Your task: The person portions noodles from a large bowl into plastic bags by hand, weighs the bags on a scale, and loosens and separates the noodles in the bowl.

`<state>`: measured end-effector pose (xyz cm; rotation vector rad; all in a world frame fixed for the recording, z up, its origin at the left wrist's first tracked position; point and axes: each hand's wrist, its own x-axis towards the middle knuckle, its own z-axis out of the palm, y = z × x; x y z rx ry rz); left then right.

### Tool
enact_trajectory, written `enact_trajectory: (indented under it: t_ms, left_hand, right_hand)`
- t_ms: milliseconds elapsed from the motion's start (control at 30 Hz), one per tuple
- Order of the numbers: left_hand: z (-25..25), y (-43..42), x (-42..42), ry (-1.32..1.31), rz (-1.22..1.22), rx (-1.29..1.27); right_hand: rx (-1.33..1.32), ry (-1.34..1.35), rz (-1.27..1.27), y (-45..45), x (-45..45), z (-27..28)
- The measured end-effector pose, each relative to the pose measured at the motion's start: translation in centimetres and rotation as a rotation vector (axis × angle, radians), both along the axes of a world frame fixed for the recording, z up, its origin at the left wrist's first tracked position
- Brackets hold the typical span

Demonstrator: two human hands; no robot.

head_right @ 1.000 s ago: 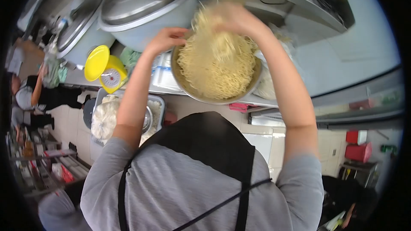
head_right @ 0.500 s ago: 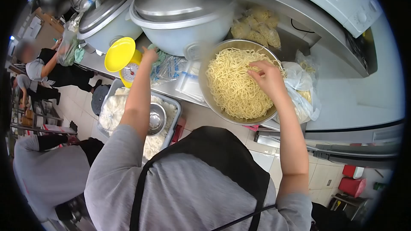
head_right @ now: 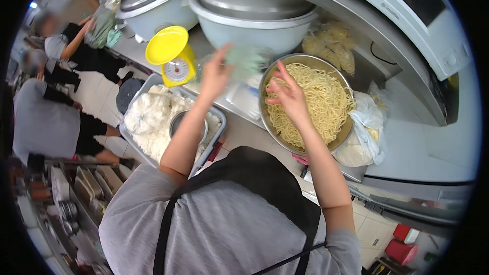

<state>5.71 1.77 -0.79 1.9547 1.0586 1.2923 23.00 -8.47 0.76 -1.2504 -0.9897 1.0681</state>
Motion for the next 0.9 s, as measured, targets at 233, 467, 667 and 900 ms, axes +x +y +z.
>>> enact_trajectory:
  t_ms: [233,467,667,900]
  left_hand:
    - [-2.8,-2.2,4.1,-0.387,-0.132,-0.318]
    - [-6.0,6.4,-1.6,0.104,0.208,-0.141]
    - [-8.3,5.8,-0.5,0.744,0.391,0.327]
    - [-16.5,6.2,4.8,0.791,0.021,0.168]
  right_hand:
    - [-0.074,-0.056,0.061,1.5,-3.1,-1.0]
    - [0.097,-0.237,0.071,-2.0,1.9,-0.7]
    - [-0.06,-0.213,-0.139,-7.3,8.0,-1.4]
    - [-0.092,-0.342,-0.191,-8.9,7.6,-2.4]
